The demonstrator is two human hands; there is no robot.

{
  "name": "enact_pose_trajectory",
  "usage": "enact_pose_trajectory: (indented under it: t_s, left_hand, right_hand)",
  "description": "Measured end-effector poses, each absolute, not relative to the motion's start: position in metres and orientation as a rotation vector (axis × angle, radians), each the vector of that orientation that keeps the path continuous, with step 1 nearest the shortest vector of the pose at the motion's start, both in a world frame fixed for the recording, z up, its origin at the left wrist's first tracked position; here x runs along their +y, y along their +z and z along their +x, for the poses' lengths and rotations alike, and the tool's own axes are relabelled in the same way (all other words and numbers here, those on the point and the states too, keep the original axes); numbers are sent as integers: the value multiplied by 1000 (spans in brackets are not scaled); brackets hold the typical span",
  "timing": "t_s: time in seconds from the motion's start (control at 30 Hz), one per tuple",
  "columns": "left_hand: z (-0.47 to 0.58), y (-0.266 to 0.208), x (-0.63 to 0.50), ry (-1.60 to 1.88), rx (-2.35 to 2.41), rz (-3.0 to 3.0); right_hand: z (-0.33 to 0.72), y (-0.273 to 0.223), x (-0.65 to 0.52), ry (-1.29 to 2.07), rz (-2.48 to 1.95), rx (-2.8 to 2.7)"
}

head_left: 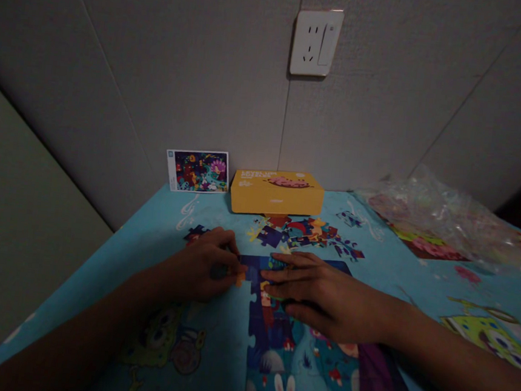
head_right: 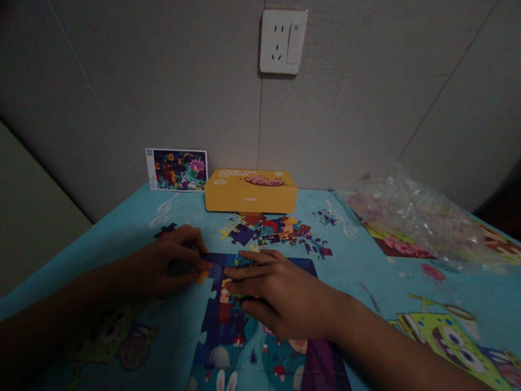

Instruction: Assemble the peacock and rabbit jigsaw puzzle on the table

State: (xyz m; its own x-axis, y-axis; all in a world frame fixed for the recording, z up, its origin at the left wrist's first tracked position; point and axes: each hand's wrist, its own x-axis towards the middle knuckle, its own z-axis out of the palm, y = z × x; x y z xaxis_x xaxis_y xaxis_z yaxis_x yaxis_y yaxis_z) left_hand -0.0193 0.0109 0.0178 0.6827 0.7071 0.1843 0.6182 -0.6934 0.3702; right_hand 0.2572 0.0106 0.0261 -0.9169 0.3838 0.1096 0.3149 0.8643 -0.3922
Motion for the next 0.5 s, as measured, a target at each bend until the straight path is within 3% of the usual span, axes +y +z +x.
enact_pose_trajectory:
  t_s: [0.4, 0.5]
  left_hand:
    - [-19, 16, 7, 824, 971, 2519]
    - [-18, 13, 8, 775, 849, 2482]
  right_hand:
    - [256, 27, 8, 569, -636, -2819]
    - [256, 28, 8, 580, -657, -2807]
